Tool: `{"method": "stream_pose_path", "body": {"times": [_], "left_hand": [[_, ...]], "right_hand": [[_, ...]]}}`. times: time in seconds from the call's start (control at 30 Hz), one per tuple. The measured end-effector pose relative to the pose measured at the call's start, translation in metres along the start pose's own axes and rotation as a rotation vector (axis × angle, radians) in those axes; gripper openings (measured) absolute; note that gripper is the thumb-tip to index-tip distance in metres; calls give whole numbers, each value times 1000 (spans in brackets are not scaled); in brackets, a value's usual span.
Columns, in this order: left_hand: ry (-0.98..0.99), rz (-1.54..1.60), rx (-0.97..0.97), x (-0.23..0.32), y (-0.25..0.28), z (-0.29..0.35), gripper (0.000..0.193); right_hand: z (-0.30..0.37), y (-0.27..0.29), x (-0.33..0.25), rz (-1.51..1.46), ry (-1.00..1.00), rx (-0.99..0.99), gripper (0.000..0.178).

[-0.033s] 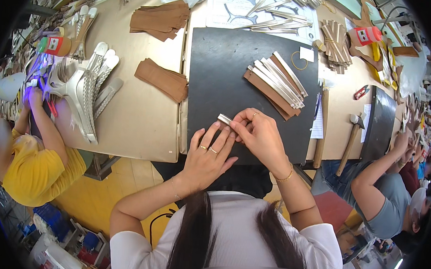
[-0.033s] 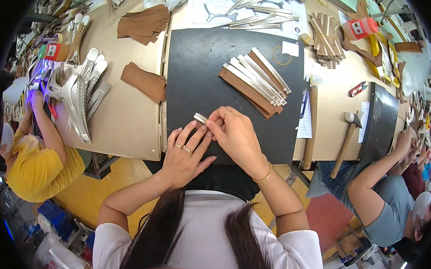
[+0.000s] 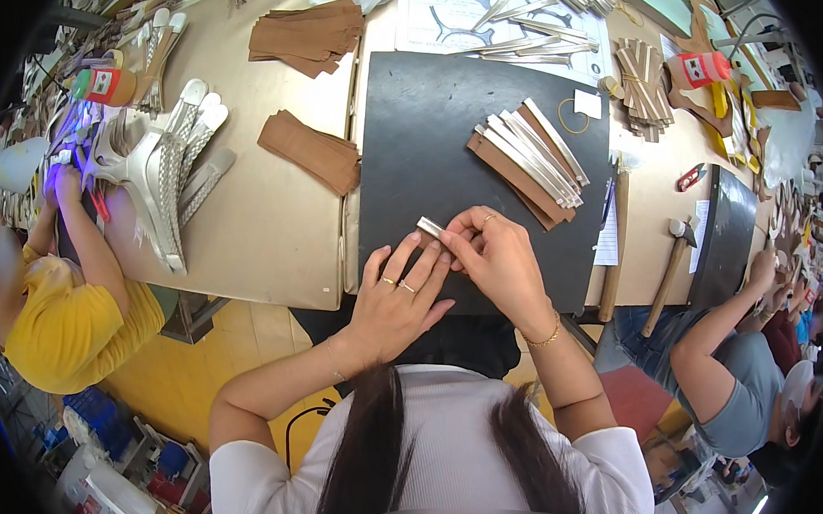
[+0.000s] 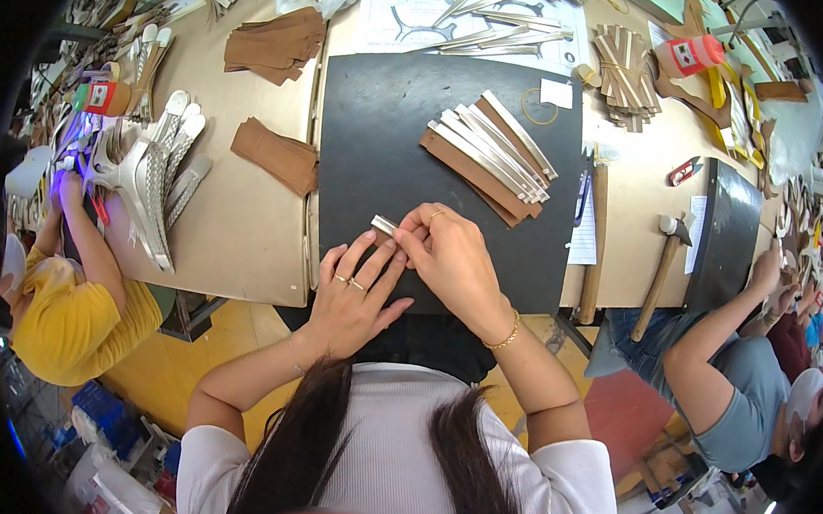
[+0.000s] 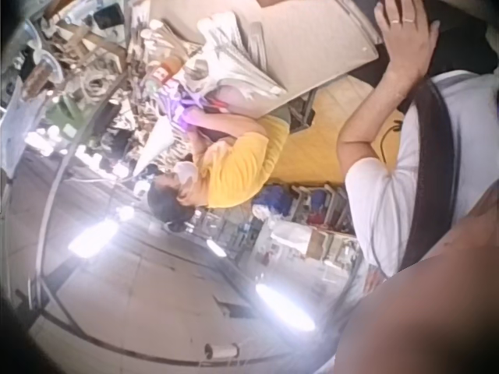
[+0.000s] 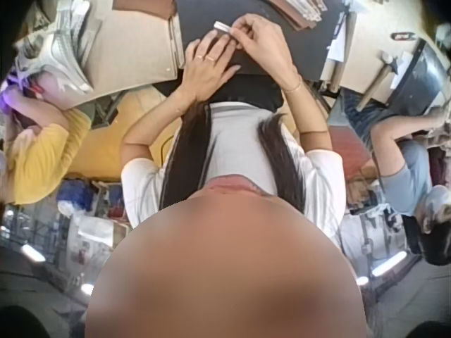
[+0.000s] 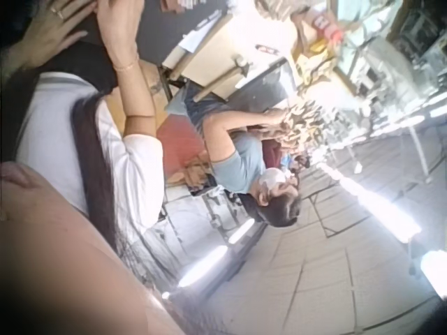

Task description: The person repeatedly picks up small brown and white rectangular pieces, aligns them, and stacks them on a black mat. Later, the person applies glue from a bottle to the edges of the white pieces and continues stacking them.

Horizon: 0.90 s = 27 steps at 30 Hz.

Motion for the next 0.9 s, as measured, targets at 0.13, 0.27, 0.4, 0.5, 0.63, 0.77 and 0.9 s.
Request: {"method": "stream_pose_path", "body": {"times": [0.13, 0.27, 0.4, 0.5, 0.63, 0.77, 0.9], "left_hand": [[12, -12, -16, -3, -1, 0, 59], [32, 2, -16, -7, -4, -4, 60], [51, 8, -33, -7, -3, -5, 60], [68, 15, -53, -7, -3, -6, 60], [65, 19, -71, -8, -2, -9, 61], [42, 13, -84, -9, 0, -13, 61], [22, -18, -66, -8, 2, -17, 58]], "right_hand": [[-2, -2, 2, 29, -17, -2, 14], [-7, -1, 3, 57, 53, 33, 14], [-8, -3, 5, 83, 98, 56, 13], [-7, -3, 7, 84, 98, 61, 13], [-7, -4, 7, 90, 86, 63, 12], [-5, -5, 5, 127, 142, 97, 12], [6, 3, 3, 163, 184, 113, 10]]}}
Point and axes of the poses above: each hand's wrist, its own z-axis away from the middle knuckle, its own y-axis out of the back of the hand, x = y × z, the point moved 4 cm from there along -z, towards the middle knuckle, and after that the axes turned 9 degrees about x, right-handed, at the moved point
